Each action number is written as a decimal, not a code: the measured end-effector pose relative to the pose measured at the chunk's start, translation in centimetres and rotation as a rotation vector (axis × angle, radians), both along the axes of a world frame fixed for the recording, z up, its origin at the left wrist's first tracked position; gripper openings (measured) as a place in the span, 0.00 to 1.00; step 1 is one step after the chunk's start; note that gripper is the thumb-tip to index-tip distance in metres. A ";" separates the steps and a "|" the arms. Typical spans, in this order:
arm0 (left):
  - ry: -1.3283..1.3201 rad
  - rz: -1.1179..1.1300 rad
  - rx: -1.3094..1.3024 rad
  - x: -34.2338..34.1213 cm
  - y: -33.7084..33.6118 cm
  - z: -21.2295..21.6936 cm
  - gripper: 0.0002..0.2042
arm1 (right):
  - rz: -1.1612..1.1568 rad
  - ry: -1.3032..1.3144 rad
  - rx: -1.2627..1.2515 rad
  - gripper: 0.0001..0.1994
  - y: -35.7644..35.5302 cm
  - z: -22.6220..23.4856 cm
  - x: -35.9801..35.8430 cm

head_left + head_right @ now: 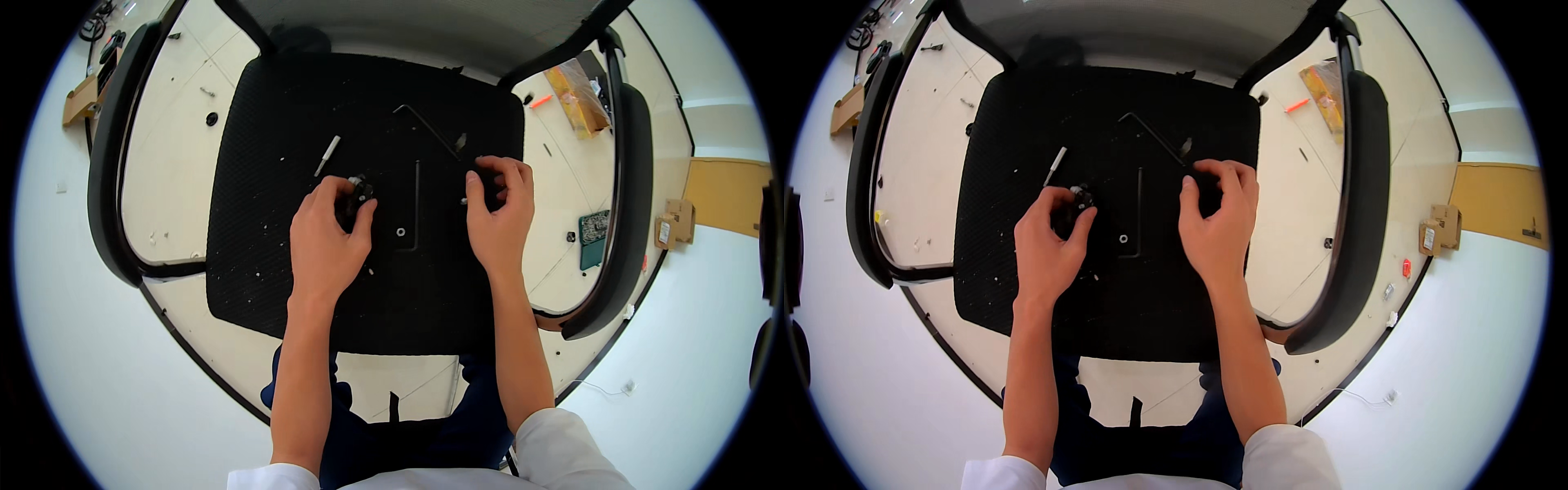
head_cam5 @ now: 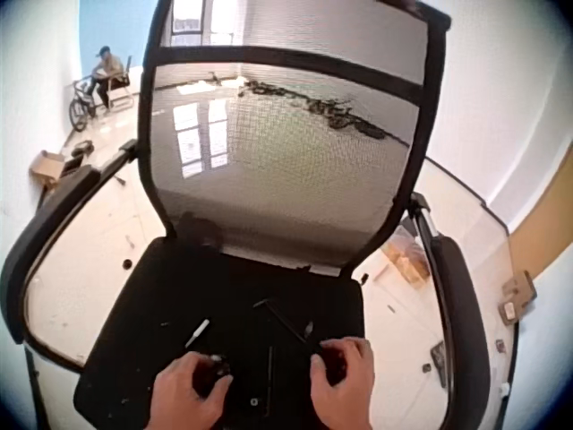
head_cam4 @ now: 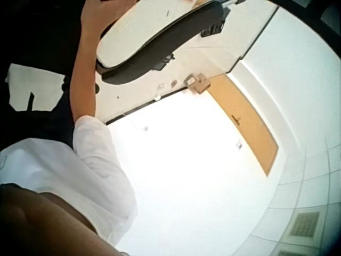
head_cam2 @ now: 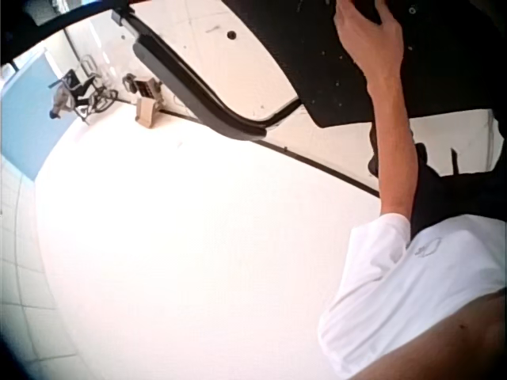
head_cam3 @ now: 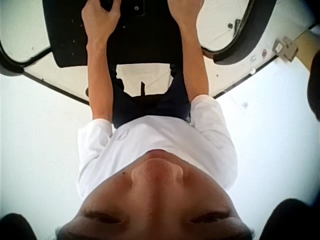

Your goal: The person assembles a small mechanical device using an Allen key and small screws. They tighten and loosen screws on a black component, insert a small cylindrical part, and rotate the assembly to access different sides. The task is performed while seated on an office chair in a room with scattered tools and parts.

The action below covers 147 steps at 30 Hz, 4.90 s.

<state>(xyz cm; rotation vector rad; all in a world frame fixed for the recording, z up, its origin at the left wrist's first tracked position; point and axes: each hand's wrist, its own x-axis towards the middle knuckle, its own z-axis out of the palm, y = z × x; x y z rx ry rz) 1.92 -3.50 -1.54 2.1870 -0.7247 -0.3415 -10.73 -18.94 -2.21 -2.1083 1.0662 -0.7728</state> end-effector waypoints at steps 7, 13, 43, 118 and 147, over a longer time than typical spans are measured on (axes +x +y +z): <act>-0.156 0.085 0.099 -0.3 0.0 -0.9 0.13 | 0.131 0.068 0.127 0.11 1.1 -1.4 -0.8; -0.269 0.103 0.016 -0.8 -0.4 -0.3 0.14 | 0.198 0.057 0.076 0.12 1.8 -0.4 -2.5; 0.166 -0.042 0.172 -12.3 -6.5 12.6 0.13 | 0.446 0.182 0.734 0.09 7.3 13.5 -33.5; 0.585 0.715 0.353 -29.5 -3.6 28.3 0.13 | 0.057 0.842 1.066 0.16 -26.3 20.0 -38.5; 0.344 -0.185 -0.295 -5.6 -0.3 0.0 0.06 | -0.153 -0.544 1.065 0.17 5.7 -1.2 -4.8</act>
